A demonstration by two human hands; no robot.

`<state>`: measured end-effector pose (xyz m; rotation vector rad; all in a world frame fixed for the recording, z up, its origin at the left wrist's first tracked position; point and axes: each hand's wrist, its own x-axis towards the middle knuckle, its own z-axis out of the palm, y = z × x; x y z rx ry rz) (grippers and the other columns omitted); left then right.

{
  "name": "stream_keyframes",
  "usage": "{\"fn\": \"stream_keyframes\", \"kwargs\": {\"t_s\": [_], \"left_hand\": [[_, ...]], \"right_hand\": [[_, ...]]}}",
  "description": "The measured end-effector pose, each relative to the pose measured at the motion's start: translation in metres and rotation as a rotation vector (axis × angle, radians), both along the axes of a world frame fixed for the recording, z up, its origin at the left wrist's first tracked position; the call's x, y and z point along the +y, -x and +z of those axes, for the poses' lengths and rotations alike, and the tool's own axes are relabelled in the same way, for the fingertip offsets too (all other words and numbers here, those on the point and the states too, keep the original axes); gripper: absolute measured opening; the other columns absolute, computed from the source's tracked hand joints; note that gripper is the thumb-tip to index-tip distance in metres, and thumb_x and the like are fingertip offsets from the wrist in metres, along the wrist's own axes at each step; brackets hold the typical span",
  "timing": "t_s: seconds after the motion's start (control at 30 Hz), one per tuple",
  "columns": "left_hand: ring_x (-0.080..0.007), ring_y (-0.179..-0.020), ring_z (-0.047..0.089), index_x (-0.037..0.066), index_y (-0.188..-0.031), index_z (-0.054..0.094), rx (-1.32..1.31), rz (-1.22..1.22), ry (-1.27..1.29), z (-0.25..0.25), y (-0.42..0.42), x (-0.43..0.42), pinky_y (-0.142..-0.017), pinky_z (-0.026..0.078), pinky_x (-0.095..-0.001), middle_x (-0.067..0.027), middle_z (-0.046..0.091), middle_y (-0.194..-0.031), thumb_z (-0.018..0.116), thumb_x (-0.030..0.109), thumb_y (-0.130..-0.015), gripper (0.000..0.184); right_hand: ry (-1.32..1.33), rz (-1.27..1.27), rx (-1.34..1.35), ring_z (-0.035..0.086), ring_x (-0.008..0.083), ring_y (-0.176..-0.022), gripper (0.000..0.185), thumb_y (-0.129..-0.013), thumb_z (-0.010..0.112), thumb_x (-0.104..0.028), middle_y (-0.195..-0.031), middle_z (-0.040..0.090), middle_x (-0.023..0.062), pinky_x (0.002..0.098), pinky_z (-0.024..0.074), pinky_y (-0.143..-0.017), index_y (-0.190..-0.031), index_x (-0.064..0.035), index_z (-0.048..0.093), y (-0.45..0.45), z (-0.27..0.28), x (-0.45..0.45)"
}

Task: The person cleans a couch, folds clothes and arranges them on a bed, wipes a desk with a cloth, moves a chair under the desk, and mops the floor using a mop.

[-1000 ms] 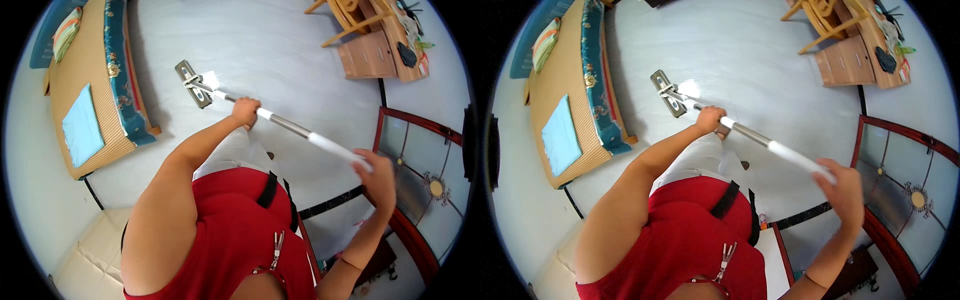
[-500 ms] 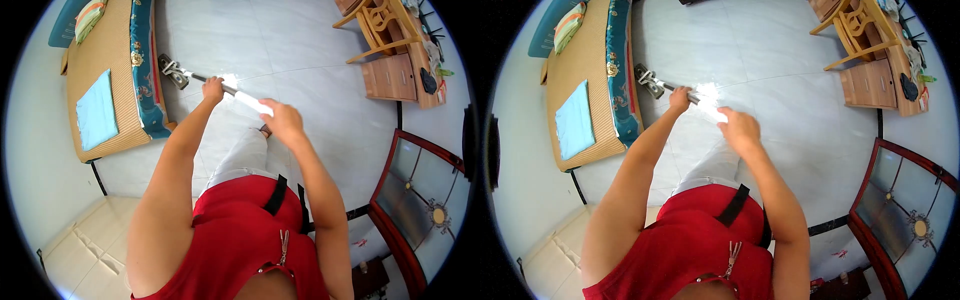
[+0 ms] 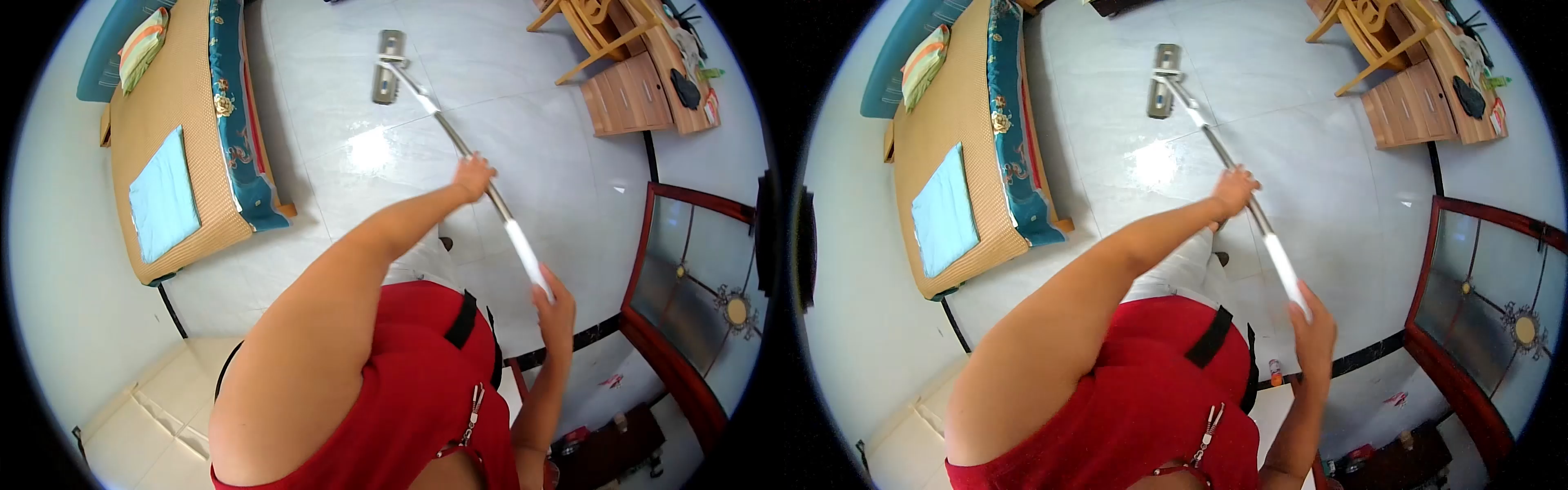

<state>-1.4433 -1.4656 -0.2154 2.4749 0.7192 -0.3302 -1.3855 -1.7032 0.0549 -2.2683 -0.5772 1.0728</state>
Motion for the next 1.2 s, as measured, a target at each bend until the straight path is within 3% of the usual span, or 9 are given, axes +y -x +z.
{"fn": "stream_keyframes", "kwargs": {"t_s": [0.13, 0.23, 0.33, 0.53, 0.7, 0.9, 1.03, 1.1, 1.2], "left_hand": [[-0.0326, -0.127, 0.041, 0.017, -0.115, 0.063, -0.109, -0.271, 0.112, 0.043, -0.04, -0.079, -0.108, 0.025, -0.0578, -0.0123, 0.055, -0.121, 0.061, 0.019, -0.084, 0.032], [-0.0285, -0.117, 0.048, 0.016, -0.106, 0.066, -0.251, -0.362, 0.142, 0.058, -0.064, -0.111, -0.104, 0.031, -0.0544, -0.0091, 0.06, -0.11, 0.064, 0.02, -0.082, 0.024], [-0.0238, -0.108, 0.052, 0.017, -0.096, 0.067, -0.169, -0.503, 0.119, 0.085, -0.072, -0.1, -0.096, 0.036, -0.0459, -0.0037, 0.062, -0.098, 0.067, 0.018, -0.079, 0.017], [-0.0229, -0.096, 0.056, 0.016, -0.088, 0.067, -0.363, -0.278, 0.21, 0.1, -0.031, -0.059, -0.091, 0.037, -0.0409, -0.0023, 0.062, -0.087, 0.067, 0.015, -0.076, 0.012], [-0.0242, -0.096, 0.058, 0.014, -0.09, 0.067, -0.367, -0.16, 0.238, 0.104, 0.043, 0.031, -0.089, 0.04, -0.0391, -0.0036, 0.063, -0.087, 0.068, 0.012, -0.073, 0.017], [-0.032, -0.085, 0.062, 0.011, -0.087, 0.068, -0.237, 0.025, 0.046, 0.039, 0.153, 0.199, -0.079, 0.049, -0.0424, -0.0101, 0.067, -0.086, 0.068, 0.009, -0.071, 0.017], [-0.0322, -0.088, 0.062, 0.012, -0.091, 0.069, -0.058, 0.327, -0.166, -0.027, 0.249, 0.321, -0.08, 0.05, -0.0426, -0.0117, 0.066, -0.089, 0.067, 0.007, -0.071, 0.021], [-0.0311, -0.091, 0.062, 0.014, -0.094, 0.069, 0.027, 0.365, -0.207, -0.029, 0.278, 0.372, -0.08, 0.049, -0.0424, -0.0108, 0.065, -0.092, 0.067, 0.009, -0.074, 0.021], [-0.0276, -0.105, 0.057, 0.02, -0.095, 0.069, 0.113, 0.42, -0.097, 0.0, 0.279, 0.418, -0.094, 0.039, -0.0477, -0.0062, 0.063, -0.1, 0.061, 0.015, -0.082, 0.017]], "right_hand": [[0.19, -0.165, -0.023, 0.062, 0.019, -0.095, 0.041, -0.085, 0.06, 0.0, -0.113, 0.066, 0.0153, 0.0297, 0.0476, -0.084, -0.126, -0.001, 0.058, 0.004, 0.056, -0.069], [0.18, -0.177, -0.148, 0.062, 0.0178, -0.095, 0.042, -0.083, 0.062, 0.001, -0.113, 0.066, 0.0154, 0.0287, 0.0473, -0.086, -0.125, -0.0008, 0.06, 0.0, 0.076, -0.106], [0.158, -0.153, -0.143, 0.062, 0.0165, -0.091, 0.043, -0.08, 0.067, 0.0, -0.109, 0.068, 0.0159, 0.0286, 0.0474, -0.084, -0.123, -0.0007, 0.061, -0.014, 0.091, -0.11], [0.252, 0.08, -0.217, 0.059, 0.0117, -0.077, 0.046, -0.072, 0.073, 0.003, -0.093, 0.071, 0.0109, 0.0269, 0.0474, -0.074, -0.117, -0.0049, 0.066, -0.03, 0.143, -0.035], [0.264, 0.301, -0.136, 0.062, 0.0158, -0.072, 0.049, -0.07, 0.074, 0.002, -0.094, 0.07, 0.0159, 0.0287, 0.0489, -0.071, -0.117, -0.0062, 0.066, -0.038, 0.14, 0.067], [-0.053, 0.619, -0.053, 0.066, 0.0284, -0.08, 0.039, -0.075, 0.072, -0.012, -0.1, 0.069, 0.0146, 0.034, 0.05, -0.076, -0.114, -0.0078, 0.067, -0.027, 0.033, 0.245], [-0.16, 0.665, -0.116, 0.065, 0.0268, -0.076, 0.033, -0.08, 0.068, -0.016, -0.091, 0.069, 0.0148, 0.0346, 0.0495, -0.072, -0.112, -0.0102, 0.068, 0.06, -0.038, 0.375], [-0.094, 0.683, -0.23, 0.063, 0.0282, -0.073, 0.031, -0.08, 0.068, -0.018, -0.083, 0.068, 0.0134, 0.0369, 0.0489, -0.07, -0.11, -0.0125, 0.07, 0.097, -0.039, 0.43], [-0.065, 0.674, -0.26, 0.063, 0.0275, -0.071, 0.03, -0.079, 0.069, -0.019, -0.078, 0.068, 0.0123, 0.0374, 0.0485, -0.068, -0.109, -0.0144, 0.07, 0.104, -0.026, 0.476]]}}
